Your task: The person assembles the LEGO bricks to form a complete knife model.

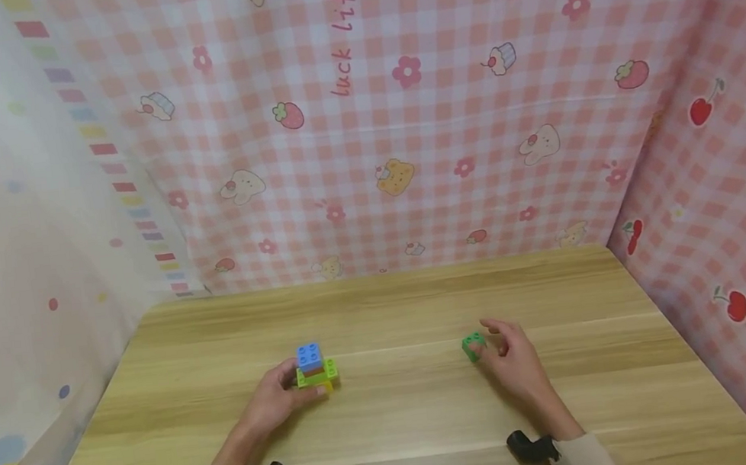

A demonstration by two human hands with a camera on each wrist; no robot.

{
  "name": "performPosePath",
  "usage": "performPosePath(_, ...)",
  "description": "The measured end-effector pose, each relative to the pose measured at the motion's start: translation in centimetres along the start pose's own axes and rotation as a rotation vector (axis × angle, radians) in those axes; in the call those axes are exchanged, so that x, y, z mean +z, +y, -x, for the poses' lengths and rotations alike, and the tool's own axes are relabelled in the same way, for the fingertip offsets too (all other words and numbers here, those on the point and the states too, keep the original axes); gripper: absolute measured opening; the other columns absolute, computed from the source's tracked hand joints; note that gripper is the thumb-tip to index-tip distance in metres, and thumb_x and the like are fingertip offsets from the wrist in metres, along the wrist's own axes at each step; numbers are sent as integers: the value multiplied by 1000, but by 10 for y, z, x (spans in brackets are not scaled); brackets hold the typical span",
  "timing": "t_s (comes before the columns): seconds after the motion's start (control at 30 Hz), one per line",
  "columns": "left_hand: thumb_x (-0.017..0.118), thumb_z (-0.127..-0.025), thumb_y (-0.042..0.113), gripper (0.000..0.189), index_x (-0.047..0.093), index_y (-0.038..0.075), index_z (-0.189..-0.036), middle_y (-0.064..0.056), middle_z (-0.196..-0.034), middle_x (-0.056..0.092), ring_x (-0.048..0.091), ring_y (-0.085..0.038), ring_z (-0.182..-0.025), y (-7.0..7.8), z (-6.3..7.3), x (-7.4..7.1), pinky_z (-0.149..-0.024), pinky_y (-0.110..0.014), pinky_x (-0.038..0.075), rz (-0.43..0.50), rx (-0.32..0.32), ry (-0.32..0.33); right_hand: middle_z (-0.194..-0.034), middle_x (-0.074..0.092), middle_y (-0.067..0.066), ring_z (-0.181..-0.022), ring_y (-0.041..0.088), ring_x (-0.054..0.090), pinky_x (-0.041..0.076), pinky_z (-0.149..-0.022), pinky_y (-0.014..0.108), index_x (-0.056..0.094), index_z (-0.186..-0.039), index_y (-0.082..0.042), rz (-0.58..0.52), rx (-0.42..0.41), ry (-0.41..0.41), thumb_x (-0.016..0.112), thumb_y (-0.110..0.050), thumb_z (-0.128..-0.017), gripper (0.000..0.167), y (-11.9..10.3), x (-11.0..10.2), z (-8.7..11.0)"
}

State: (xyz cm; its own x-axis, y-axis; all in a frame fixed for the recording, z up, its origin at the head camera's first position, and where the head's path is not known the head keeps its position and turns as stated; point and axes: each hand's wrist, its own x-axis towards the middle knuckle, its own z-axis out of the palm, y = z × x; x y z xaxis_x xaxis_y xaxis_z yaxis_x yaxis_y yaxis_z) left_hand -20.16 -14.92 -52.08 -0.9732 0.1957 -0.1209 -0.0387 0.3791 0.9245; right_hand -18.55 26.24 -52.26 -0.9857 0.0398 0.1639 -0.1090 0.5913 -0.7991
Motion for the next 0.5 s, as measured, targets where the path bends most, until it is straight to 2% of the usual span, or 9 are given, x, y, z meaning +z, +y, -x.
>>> performPosePath(0.17,84,-79,19,34,68,13,-108,0,-102,68,58,-17,-92,0,0,0,-82,-34,44,-3,-3,3,-125,58,22,-78,16,45,40,-62,24,53,-138,-4,-8,34,-30,72,-28,-92,55,2,0,-1)
performPosePath(0.5,84,-79,19,35,68,14,-109,1,-103,69,59,-17,-93,0,-1,1,-83,-34,44,-5,-11,8,-120,60,21,-73,12,45,38,-59,23,52,-137,-1,-6,67,-83,76,-23,-89,58,0,0,-4)
